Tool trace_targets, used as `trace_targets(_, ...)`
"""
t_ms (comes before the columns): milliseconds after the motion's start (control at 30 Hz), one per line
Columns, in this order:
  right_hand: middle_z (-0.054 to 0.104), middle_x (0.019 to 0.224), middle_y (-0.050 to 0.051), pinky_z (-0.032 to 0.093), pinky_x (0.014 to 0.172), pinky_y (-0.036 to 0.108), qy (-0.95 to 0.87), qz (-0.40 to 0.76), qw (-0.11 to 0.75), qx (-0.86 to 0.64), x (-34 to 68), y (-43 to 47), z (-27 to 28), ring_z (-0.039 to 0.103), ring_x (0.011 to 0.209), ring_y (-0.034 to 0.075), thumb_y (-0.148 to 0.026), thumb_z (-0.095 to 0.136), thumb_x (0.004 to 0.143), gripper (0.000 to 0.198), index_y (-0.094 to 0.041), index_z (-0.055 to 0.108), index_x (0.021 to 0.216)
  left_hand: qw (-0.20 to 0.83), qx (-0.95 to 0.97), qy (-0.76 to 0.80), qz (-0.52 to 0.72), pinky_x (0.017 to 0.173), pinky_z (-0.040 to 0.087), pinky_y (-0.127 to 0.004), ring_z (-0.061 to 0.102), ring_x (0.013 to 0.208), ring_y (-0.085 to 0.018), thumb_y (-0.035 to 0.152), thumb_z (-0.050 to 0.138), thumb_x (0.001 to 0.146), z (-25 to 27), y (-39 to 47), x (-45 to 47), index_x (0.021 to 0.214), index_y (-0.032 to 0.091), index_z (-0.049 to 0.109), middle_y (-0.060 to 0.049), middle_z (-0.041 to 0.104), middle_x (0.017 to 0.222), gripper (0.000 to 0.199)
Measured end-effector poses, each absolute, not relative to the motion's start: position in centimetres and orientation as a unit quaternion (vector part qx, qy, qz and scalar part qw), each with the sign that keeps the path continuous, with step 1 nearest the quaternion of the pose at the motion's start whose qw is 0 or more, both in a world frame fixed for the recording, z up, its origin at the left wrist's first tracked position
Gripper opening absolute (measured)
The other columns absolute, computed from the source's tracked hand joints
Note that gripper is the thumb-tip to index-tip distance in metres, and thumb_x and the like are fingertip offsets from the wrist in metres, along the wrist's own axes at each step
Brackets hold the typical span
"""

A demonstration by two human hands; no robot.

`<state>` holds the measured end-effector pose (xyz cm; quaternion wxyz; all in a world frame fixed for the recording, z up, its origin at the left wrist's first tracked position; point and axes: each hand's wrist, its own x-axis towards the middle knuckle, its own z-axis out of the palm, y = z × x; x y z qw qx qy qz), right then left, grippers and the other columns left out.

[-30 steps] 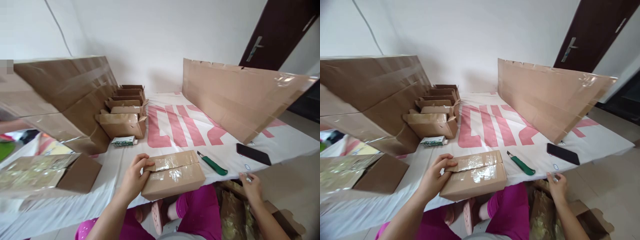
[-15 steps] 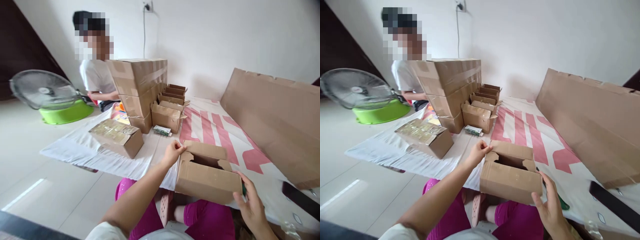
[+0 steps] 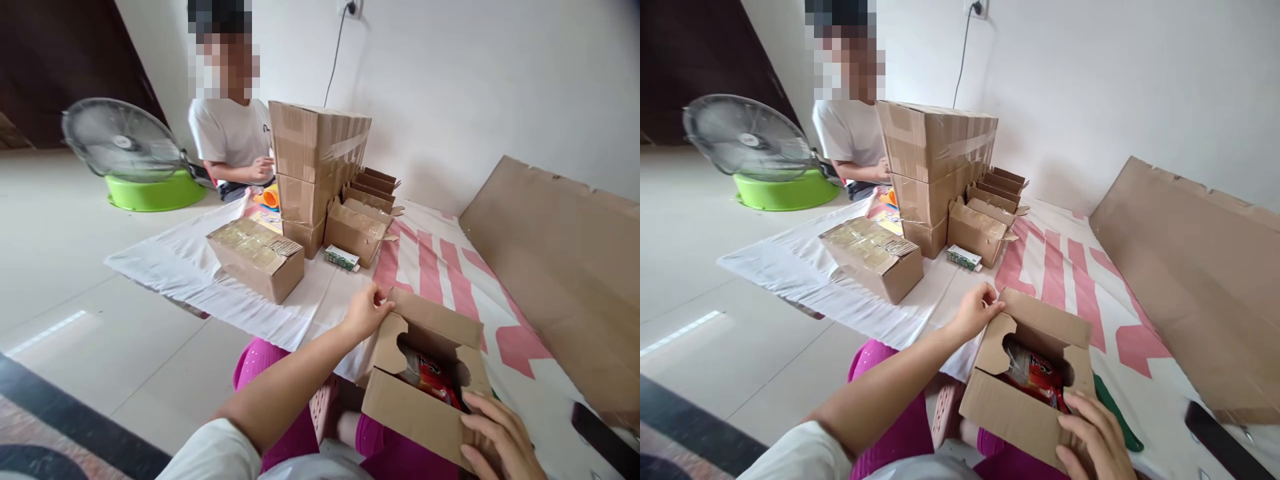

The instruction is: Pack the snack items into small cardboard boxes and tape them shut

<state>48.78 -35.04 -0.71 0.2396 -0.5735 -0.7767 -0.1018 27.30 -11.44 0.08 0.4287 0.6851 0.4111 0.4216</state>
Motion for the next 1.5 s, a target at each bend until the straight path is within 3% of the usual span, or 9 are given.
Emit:
trace_targets(133, 0.054, 0.14, 0.005, 0.045, 0.099, 0.038, -0.792, -0.126, 0.111, -0.587, 48.1, -34.4, -0.1, 0.043, 0.132, 0.025, -0.029, 0.053, 0.089, 0.053, -0.025, 0.043, 0.141, 0.216, 0.808, 0.27, 0.477, 0.077, 0.043, -0.031, 0.057, 0.081, -0.016, 0.018, 0.05, 0.087, 1.9, -14.3, 25.9, 0.081, 0.019, 0.056, -0.003, 0.061, 0.082, 0.009)
trace_targets(333, 0.058, 0.128, 0.005, 0.042, 0.099, 0.042, -0.77, -0.143, 0.112, -0.612, 48.5, -33.4, 1.2, 0.045, 0.126, 0.028, -0.036, 0.061, 0.084, 0.038, -0.03, 0.06, 0.122, 0.057, 0.961, 0.094, 0.255, 0.111, 0.023, -0.058, 0.049, 0.126, -0.033, 0.058, 0.056, 0.085, 2.9, -17.1, 25.5, 0.09, 0.021, 0.067, -0.01, 0.066, 0.116, 0.039)
trace_targets(433, 0.059, 0.114, 0.01, 0.041, 0.096, 0.048, -0.71, -0.228, 0.175, -0.643, 49.6, -33.7, 1.9, 0.051, 0.114, 0.032, -0.051, 0.068, 0.077, 0.038, -0.027, 0.066, 0.106, 0.014, 0.95, 0.191, 0.248, 0.111, 0.024, -0.061, 0.042, 0.133, -0.036, 0.059, 0.059, 0.083, 3.2, -17.5, 24.6, 0.099, 0.02, 0.065, -0.013, 0.056, 0.135, 0.042)
trace_targets(633, 0.061, 0.119, 0.014, 0.042, 0.093, 0.049, -0.657, -0.232, 0.212, -0.685, 51.8, -35.4, -0.8, 0.05, 0.116, 0.035, -0.062, 0.062, 0.077, 0.07, -0.019, 0.048, 0.13, 0.006, 0.879, 0.325, 0.348, 0.098, 0.045, -0.055, 0.045, 0.13, -0.039, 0.064, 0.069, 0.072, 0.8, -17.4, 20.8, 0.107, 0.017, 0.056, -0.018, 0.059, 0.129, 0.06)
trace_targets(833, 0.044, 0.142, 0.016, 0.044, 0.093, 0.054, -0.642, -0.188, 0.193, -0.718, 52.8, -35.6, -3.6, 0.046, 0.123, 0.039, -0.068, 0.056, 0.079, 0.057, -0.022, 0.065, 0.111, 0.078, 0.865, 0.362, 0.337, 0.092, 0.052, -0.054, 0.051, 0.126, -0.038, 0.064, 0.071, 0.069, -2.0, -17.7, 20.0, 0.101, 0.021, 0.059, -0.016, 0.055, 0.133, 0.055)
trace_targets(967, 0.06, 0.115, 0.012, 0.05, 0.084, 0.042, -0.651, -0.139, 0.234, -0.708, 53.5, -35.0, -2.1, 0.058, 0.105, 0.028, -0.061, 0.051, 0.086, 0.041, -0.023, 0.065, 0.082, 0.087, 0.889, 0.307, 0.328, 0.104, 0.045, -0.054, 0.037, 0.138, -0.037, 0.043, 0.069, 0.079, -0.7, -18.2, 20.7, 0.12, 0.019, 0.053, -0.018, 0.045, 0.145, 0.051)
trace_targets(1100, 0.061, 0.098, 0.008, 0.049, 0.08, 0.036, -0.612, -0.159, 0.306, -0.712, 52.1, -33.1, 1.7, 0.061, 0.093, 0.024, -0.051, 0.054, 0.088, 0.028, -0.024, 0.06, 0.086, 0.059, 0.928, 0.267, 0.252, 0.108, 0.038, -0.062, 0.035, 0.14, -0.039, 0.041, 0.07, 0.078, 0.3, -18.4, 21.3, 0.122, 0.026, 0.058, -0.01, 0.049, 0.145, 0.048)
trace_targets(1300, 0.07, 0.08, 0.002, 0.044, 0.059, 0.031, -0.684, 0.05, 0.026, -0.727, 48.7, -27.8, 4.6, 0.068, 0.073, 0.024, -0.025, 0.073, 0.069, 0.015, -0.027, 0.066, 0.082, 0.048, 0.934, 0.292, 0.2, 0.098, 0.05, -0.055, 0.054, 0.125, -0.036, 0.033, 0.069, 0.081, -0.7, -19.1, 22.4, 0.1, 0.024, 0.066, -0.016, 0.05, 0.143, 0.022)
trace_targets(1500, 0.057, 0.05, 0.001, 0.037, 0.054, 0.031, -0.677, 0.103, 0.01, -0.729, 50.1, -25.9, 1.9, 0.058, 0.051, 0.019, -0.023, 0.074, 0.059, 0.022, -0.023, 0.055, 0.047, 0.041, 0.933, 0.289, 0.209, 0.092, 0.053, -0.056, 0.055, 0.123, -0.039, 0.024, 0.069, 0.079, -0.8, -19.8, 22.5, 0.079, 0.018, 0.061, -0.022, 0.047, 0.143, 0.01)
